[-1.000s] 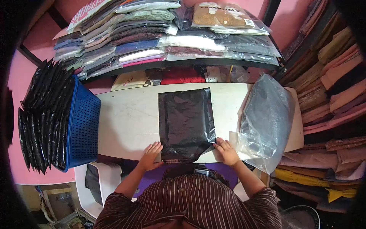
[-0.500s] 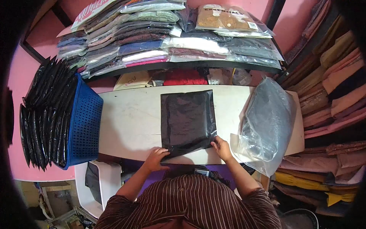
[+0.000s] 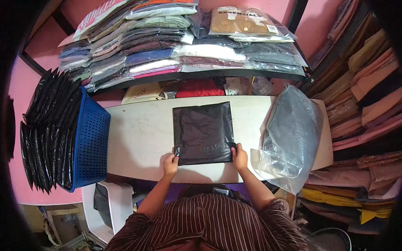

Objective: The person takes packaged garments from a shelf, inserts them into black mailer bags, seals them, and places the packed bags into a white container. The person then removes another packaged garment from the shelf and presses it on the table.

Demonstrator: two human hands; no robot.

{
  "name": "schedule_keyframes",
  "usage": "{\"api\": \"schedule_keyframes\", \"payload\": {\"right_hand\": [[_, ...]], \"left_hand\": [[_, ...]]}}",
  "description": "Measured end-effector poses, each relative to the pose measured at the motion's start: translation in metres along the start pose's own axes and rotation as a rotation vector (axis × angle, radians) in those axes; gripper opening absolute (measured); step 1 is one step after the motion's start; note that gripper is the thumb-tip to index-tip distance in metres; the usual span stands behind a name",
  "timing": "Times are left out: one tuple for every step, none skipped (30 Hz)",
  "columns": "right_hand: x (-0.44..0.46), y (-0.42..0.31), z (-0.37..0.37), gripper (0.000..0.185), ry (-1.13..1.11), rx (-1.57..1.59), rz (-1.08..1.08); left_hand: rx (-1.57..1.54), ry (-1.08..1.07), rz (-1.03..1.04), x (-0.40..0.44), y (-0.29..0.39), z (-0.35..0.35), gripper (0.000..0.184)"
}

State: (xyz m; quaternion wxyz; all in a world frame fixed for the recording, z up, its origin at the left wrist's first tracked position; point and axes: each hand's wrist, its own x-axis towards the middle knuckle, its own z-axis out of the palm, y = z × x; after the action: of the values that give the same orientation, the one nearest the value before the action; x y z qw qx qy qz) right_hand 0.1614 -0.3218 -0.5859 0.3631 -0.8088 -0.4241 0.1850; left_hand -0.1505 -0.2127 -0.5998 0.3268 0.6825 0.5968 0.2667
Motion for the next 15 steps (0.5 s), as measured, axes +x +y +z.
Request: {"api": "schedule_keyframes", "payload": {"right_hand": [[0.001,0.0,0.001,0.023,0.001,0.0,0.002],[0.003,0.001,0.002,0.023,-0.042,-0.045,0.04],[0.004,0.001,0.002,0.022,-0.085,-0.09,0.077],[0.004,0.002,0.003,0.022,-0.084,-0.089,0.078],[0.004,0.002,0.003,0.022,-0.076,-0.088,0.066],[0.004,0.002,0.004,0.023,-0.067,-0.086,0.054],[0.005,0.004,0.005,0.023,-0.067,-0.086,0.053],[0.006,0.006,0.006,0.024,-0.088,-0.082,0.077],[0.007,0.001,0.004,0.025,-0.109,-0.077,0.102],[0.005,-0.006,0.004,0.025,-0.11,-0.076,0.1],[0.001,-0.013,0.005,0.027,0.053,-0.087,0.091],[-0.004,-0.028,0.002,0.031,0.216,-0.097,0.08],[-0.009,-0.039,0.0,0.031,0.214,-0.094,0.075],[-0.015,-0.049,-0.003,0.036,0.122,-0.208,-0.132],[-0.02,-0.058,-0.006,0.041,0.029,-0.323,-0.336]], "left_hand": [[0.116,0.035,0.018,0.001,-0.004,0.003,0.016],[0.116,0.033,0.018,0.001,-0.009,0.005,0.016],[0.19,-0.012,0.005,0.0,-0.005,0.002,0.014],[0.263,-0.057,-0.007,0.0,-0.001,-0.001,0.015],[0.263,-0.056,-0.007,-0.003,0.003,-0.001,0.015],[0.224,0.086,0.06,-0.007,0.018,-0.003,0.021],[0.184,0.228,0.126,-0.011,0.032,-0.007,0.03],[0.183,0.23,0.127,-0.013,0.045,-0.014,0.03],[0.276,0.092,0.309,-0.015,0.059,-0.022,0.039],[0.368,-0.048,0.488,-0.016,0.066,-0.025,0.049],[0.368,-0.045,0.485,-0.017,0.066,-0.021,0.049],[0.404,-0.215,0.603,-0.019,0.063,-0.015,0.053],[0.439,-0.387,0.72,-0.02,0.06,-0.009,0.057],[0.43,-0.398,0.71,-0.021,0.057,-0.004,0.057],[0.43,-0.397,0.713,-0.019,0.058,0.0,0.057]]}}
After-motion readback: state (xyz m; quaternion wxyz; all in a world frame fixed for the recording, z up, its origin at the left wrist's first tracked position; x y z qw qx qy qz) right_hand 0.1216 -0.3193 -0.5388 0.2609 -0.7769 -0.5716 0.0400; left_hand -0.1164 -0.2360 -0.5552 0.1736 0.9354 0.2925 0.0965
